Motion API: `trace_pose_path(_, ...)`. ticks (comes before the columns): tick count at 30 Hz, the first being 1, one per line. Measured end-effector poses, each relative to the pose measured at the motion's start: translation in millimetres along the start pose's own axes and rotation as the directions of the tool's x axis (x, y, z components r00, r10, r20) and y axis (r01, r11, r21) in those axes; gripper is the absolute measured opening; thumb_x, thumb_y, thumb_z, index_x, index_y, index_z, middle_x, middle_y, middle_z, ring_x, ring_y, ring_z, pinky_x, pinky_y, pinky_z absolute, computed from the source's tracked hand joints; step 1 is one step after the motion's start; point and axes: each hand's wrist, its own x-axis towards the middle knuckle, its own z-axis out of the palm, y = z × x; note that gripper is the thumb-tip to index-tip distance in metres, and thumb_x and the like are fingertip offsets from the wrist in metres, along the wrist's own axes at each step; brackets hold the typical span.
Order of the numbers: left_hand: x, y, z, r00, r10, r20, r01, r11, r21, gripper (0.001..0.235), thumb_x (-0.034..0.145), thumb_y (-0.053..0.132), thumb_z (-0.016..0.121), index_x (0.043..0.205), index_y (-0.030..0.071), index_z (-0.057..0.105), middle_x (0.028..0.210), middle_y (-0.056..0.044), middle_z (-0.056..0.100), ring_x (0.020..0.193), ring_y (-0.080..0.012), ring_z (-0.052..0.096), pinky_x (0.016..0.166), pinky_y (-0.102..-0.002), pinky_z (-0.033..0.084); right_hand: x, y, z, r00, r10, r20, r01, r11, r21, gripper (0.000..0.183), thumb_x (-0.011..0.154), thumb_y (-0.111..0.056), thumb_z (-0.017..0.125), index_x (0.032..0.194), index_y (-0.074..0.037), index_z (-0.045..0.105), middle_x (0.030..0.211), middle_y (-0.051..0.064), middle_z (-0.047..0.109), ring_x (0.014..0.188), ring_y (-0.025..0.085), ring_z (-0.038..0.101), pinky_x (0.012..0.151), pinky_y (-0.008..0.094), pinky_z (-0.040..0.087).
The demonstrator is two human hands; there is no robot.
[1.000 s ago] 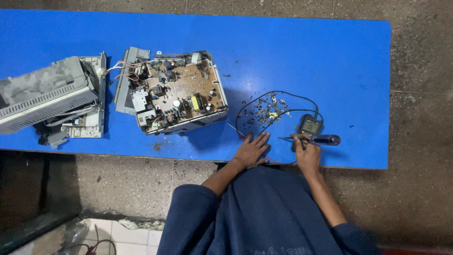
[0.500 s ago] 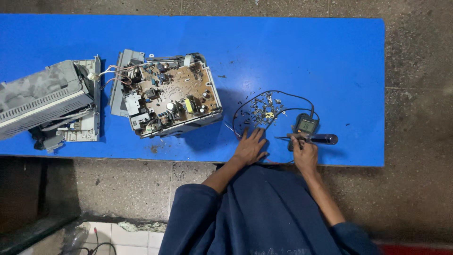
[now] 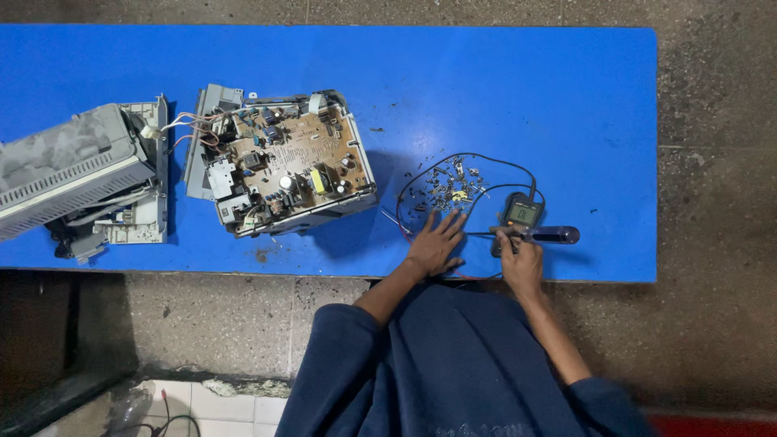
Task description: The person uses a multimeter to test points on a disassembled electronic device on a blue workbench. They then retrieve small components from a drawer and use a screwdriver to manipulate them on the table.
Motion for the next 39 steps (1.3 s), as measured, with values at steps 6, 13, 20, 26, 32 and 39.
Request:
trace_pose_path(6, -7, 11, 10, 0.998, 0.063, 0.000, -0.063, 0.997, -0.050, 0.077, 0.089, 0.059, 0.062, 0.148, 0.011, 0.052, 0.169, -0.014, 0.023, 0.158, -0.0297, 0.015, 0.123, -0.062, 0.013, -2, -3, 0, 1.000, 0.007, -0.010, -0.007, 0.999, 0.034, 0.010, 0.102, -0.007, 0.064, 0.106, 0.002, 0.068, 0.098, 0.014, 0.079, 0.090, 0.022, 0.078, 0.072, 0.034, 0.058)
trace_pose_path(13, 5, 1, -2, 1.000, -0.015, 0.024, 0.016, 0.998, -0.054, 0.072, 0.092, 0.062, 0.058, 0.146, 0.013, 0.051, 0.170, -0.018, 0.017, 0.158, -0.0341, 0.011, 0.124, -0.062, 0.011, -1, -6, -1, 0.999, -0.037, -0.009, 0.038, 0.996, 0.082, 0.011, 0.103, -0.006, 0.062, 0.108, 0.003, 0.066, 0.103, 0.014, 0.078, 0.094, 0.022, 0.078, 0.076, 0.033, 0.059)
trace_pose_path(20, -8, -22, -13, 0.993, -0.075, 0.096, 0.078, 0.996, -0.031, 0.073, 0.092, 0.062, 0.057, 0.149, 0.017, 0.048, 0.171, -0.013, 0.013, 0.158, -0.0332, 0.007, 0.123, -0.062, 0.009, -2, -3, -1, 0.999, -0.052, -0.005, 0.052, 0.997, 0.062, 0.010, 0.103, -0.006, 0.062, 0.106, 0.003, 0.066, 0.103, 0.014, 0.078, 0.096, 0.023, 0.078, 0.077, 0.034, 0.059)
trace_pose_path(26, -39, -27, 3, 1.000, -0.023, -0.014, 0.022, 0.998, -0.063, 0.070, 0.092, 0.059, 0.056, 0.149, 0.018, 0.050, 0.168, -0.011, 0.021, 0.156, -0.0314, 0.016, 0.123, -0.063, 0.008, -3, -1, 2, 0.999, -0.051, -0.014, 0.052, 0.997, 0.060, 0.012, 0.103, -0.007, 0.063, 0.108, 0.003, 0.066, 0.103, 0.014, 0.078, 0.095, 0.024, 0.077, 0.077, 0.034, 0.059)
trace_pose_path(32, -51, -35, 16, 0.992, -0.041, -0.119, 0.032, 0.997, -0.074, 0.056, 0.095, 0.047, 0.059, 0.140, 0.013, 0.058, 0.163, -0.014, 0.036, 0.154, -0.0322, 0.028, 0.122, -0.062, 0.015, -2, -5, 1, 1.000, -0.003, 0.014, 0.003, 1.000, 0.003, 0.013, 0.103, -0.009, 0.064, 0.109, 0.001, 0.068, 0.100, 0.013, 0.078, 0.091, 0.024, 0.078, 0.074, 0.035, 0.058)
trace_pose_path(39, -46, -43, 22, 0.864, -0.409, -0.293, 0.325, 0.898, -0.296, 0.045, 0.088, 0.037, 0.072, 0.124, 0.012, 0.067, 0.135, -0.013, 0.058, 0.131, -0.0297, 0.051, 0.110, -0.054, 0.035, -1, -4, 0, 0.999, -0.040, 0.021, 0.040, 0.999, -0.027, 0.012, 0.103, -0.010, 0.065, 0.109, 0.001, 0.067, 0.102, 0.012, 0.079, 0.094, 0.024, 0.078, 0.075, 0.035, 0.059)
